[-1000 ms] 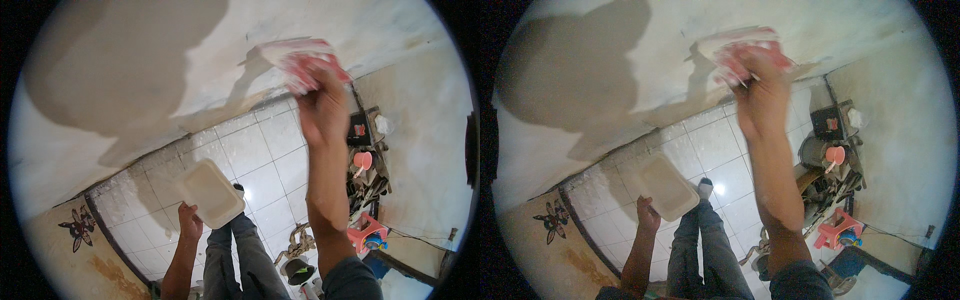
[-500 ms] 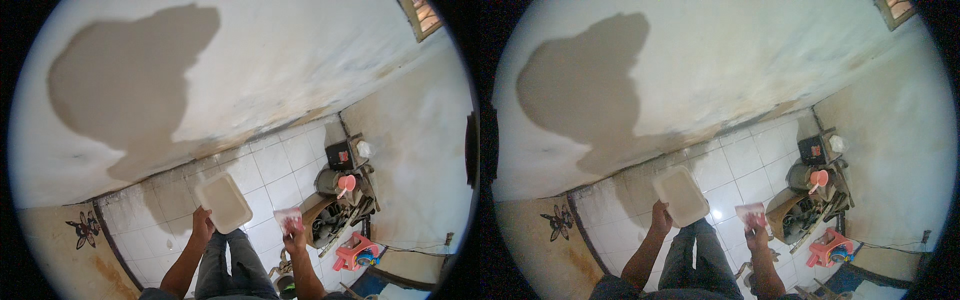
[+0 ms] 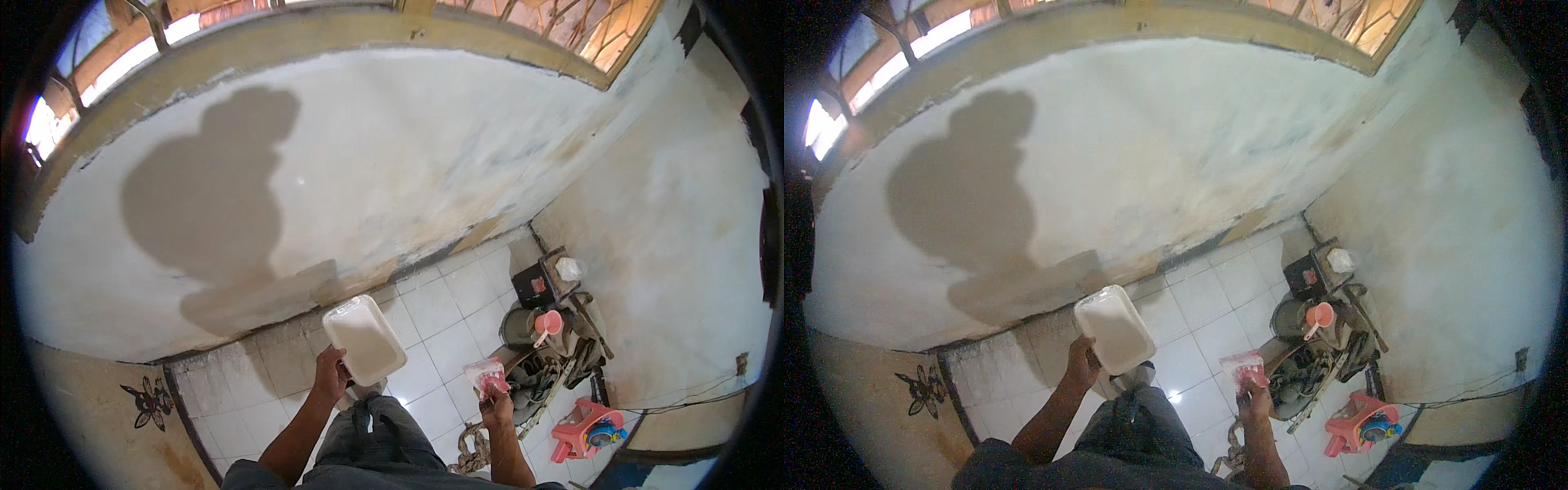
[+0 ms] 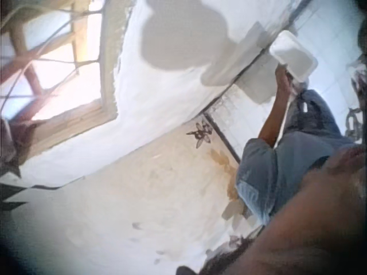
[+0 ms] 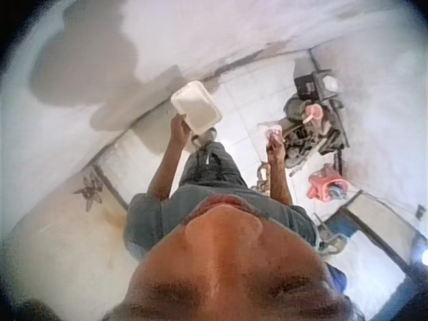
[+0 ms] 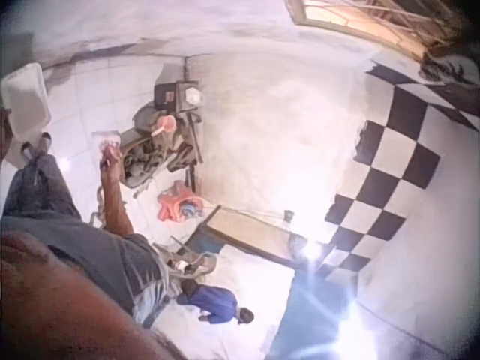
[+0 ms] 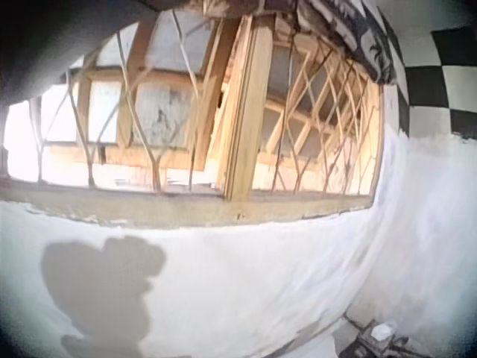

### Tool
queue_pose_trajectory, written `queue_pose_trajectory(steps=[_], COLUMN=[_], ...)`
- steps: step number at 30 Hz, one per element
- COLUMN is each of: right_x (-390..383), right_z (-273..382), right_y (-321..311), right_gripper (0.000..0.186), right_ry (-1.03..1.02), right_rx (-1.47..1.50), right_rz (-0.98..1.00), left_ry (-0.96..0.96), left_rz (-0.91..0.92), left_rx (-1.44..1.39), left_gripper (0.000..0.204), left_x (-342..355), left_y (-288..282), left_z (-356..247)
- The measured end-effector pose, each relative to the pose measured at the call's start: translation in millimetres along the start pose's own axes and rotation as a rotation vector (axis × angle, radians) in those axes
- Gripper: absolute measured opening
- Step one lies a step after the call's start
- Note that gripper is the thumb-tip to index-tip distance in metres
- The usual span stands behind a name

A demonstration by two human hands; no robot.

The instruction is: The person applies a white substance to a wall using a red scraper tool, taking the substance from a white container.

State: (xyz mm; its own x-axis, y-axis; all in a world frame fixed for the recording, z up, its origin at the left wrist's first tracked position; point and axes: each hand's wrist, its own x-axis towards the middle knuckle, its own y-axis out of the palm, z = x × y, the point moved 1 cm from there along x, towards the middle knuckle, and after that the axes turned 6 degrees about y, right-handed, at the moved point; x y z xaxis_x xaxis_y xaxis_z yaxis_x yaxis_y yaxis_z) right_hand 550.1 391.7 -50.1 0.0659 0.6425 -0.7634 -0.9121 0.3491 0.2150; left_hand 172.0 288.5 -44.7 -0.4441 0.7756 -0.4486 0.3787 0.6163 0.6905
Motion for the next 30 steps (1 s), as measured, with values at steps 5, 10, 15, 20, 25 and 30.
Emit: queue_pose_trajectory(steps=[5, 10, 15, 20, 25, 30], right_x=[-3, 19, -1, 3, -12, -44], right_z=[12, 18, 25, 23, 25, 26], right_y=[-3, -32, -12, -3, 16, 48], right_gripper=[0.006, 0.015, 0.014, 0.015, 0.012, 0.018], right_ry=[-0.012, -0.089, -0.128, -0.127, -0.146, -0.199], right_rx=[0.069, 0.136, 0.210, 0.308, 0.247, 0.122], right_rz=[-0.007, 0.153, 0.181, 0.082, 0.188, 0.161], left_ry=[0.006, 0.013, 0.010, 0.030, 0.032, 0.029], left_rz=[0.014, 0.026, 0.069, 0.116, 0.102, 0.057], left_rx=[0.027, 0.014, 0.033, 0.051, 0.040, 0.079], left_gripper=[0.046, 0.037, 0.034, 0.033, 0.033, 0.033], left_x=[-6, -16, -31, -44, -48, -56], left_y=[-1, 13, 22, 29, 18, 10], left_z=[-9, -17, -26, -27, -28, -40])
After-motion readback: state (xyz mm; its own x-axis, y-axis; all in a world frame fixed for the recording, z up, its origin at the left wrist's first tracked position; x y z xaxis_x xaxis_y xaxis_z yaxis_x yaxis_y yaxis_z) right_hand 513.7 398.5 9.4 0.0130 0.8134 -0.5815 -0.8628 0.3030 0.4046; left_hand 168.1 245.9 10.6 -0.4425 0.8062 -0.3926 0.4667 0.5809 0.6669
